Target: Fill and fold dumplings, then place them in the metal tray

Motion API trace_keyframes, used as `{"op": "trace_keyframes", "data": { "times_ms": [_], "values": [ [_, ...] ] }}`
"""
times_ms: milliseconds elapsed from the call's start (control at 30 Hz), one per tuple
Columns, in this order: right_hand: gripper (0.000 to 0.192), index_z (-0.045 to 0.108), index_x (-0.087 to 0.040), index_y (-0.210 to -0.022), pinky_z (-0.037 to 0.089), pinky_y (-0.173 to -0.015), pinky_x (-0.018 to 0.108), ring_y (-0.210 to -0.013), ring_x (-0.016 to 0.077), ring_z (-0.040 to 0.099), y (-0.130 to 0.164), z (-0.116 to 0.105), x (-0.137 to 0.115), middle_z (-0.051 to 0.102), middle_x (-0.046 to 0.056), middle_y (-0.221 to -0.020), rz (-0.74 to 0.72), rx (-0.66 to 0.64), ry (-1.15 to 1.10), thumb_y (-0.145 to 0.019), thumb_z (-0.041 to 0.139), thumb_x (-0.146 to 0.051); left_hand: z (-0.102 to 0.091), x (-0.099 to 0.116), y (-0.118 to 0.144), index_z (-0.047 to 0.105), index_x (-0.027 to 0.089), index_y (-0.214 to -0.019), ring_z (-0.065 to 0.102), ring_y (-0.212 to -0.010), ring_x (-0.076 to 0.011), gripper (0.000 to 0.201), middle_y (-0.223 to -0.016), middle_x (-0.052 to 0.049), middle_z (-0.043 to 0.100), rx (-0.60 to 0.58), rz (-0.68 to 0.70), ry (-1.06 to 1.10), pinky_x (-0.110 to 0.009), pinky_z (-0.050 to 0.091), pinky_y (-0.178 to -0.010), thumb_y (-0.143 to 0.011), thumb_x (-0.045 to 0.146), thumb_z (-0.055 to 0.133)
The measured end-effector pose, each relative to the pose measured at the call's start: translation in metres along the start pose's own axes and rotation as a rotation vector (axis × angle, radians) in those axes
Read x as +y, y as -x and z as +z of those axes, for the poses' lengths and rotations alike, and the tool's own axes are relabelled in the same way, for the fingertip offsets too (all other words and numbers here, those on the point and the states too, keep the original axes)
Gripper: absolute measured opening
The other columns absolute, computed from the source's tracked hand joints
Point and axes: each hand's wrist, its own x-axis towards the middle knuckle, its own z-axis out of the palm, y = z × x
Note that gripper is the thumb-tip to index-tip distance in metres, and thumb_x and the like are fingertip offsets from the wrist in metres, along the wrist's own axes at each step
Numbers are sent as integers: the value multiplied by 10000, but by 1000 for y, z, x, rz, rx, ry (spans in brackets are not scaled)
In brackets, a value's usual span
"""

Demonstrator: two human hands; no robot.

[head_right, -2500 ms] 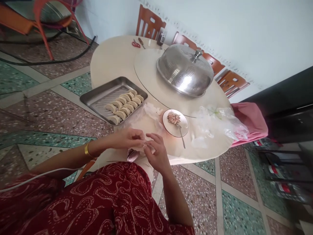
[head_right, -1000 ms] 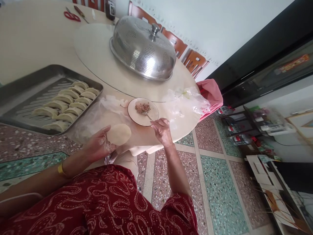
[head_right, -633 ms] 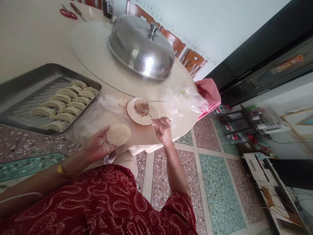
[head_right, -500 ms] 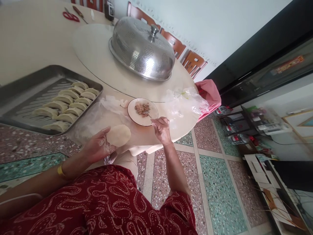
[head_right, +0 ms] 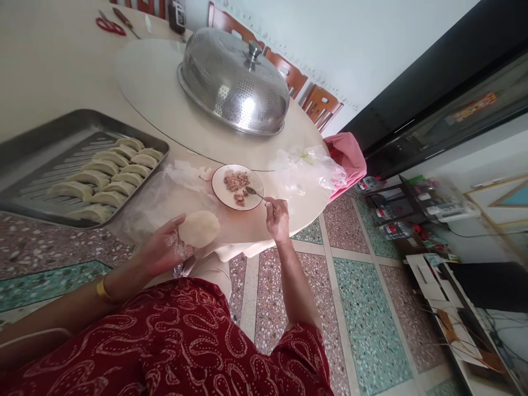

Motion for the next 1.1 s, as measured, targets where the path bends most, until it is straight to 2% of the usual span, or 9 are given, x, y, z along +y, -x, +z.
{"op": "trace_keyframes", "data": {
  "times_ms": [200,400,567,667,733,900,967,1100],
  "values": [
    [280,677,-259,-939,508,-784,400,-831,210,603,1,0,-16,742,35,-862,-85,-56,-65,-988,453,-419,-4,2,-2,495,124,-1380,726,-846,-245,424,-959,-121,741,13,55,6,-348,613,-768,-991,261,398],
    [276,722,-251,-952,499,-780,396,-878,226,593,-13,16,-16,742,51,-850,-213,-122,-125,-986,478,-376,-8,1,-3,518,123,-1365,722,-840,-249,415,-963,-125,737,33,66,5,-371,610,-792,-995,282,414],
    [188,717,-275,-976,475,-781,387,-846,212,591,-6,-4,-16,747,24,-858,-232,-138,-126,-970,529,-272,-11,2,-4,536,128,-1356,722,-825,-259,410,-959,-130,738,36,61,25,-373,610,-773,-994,273,412],
    [192,717,-274,-999,465,-785,387,-849,213,583,-7,-11,-17,742,27,-871,-224,-101,-97,-971,527,-268,-8,1,-6,537,106,-1353,723,-845,-258,415,-959,-137,738,42,57,19,-364,607,-785,-1000,274,396],
    [222,721,-269,-1008,467,-785,390,-845,215,580,-11,-4,-17,732,37,-867,-218,-70,-97,-981,505,-313,-6,-1,-6,538,99,-1347,724,-860,-258,415,-960,-142,738,41,50,7,-360,605,-791,-1003,275,387],
    [329,727,-243,-971,474,-764,385,-812,214,577,-13,15,-14,709,54,-822,-202,-118,-91,-999,437,-394,-3,0,-3,546,98,-1334,726,-834,-255,415,-971,-146,739,67,52,5,-349,609,-747,-1005,284,374],
    [322,726,-231,-954,461,-764,386,-797,211,572,-9,9,-15,706,54,-800,-199,-121,-86,-998,445,-383,-6,2,-3,552,97,-1326,725,-814,-253,414,-974,-144,739,72,53,8,-344,610,-718,-1003,292,383],
    [279,724,-240,-914,435,-767,389,-765,200,572,-5,-17,-20,702,34,-770,-162,-161,-63,-988,479,-350,-9,3,-4,551,88,-1319,723,-805,-253,413,-963,-141,737,66,55,-2,-352,610,-718,-1004,294,384]
  ]
}}
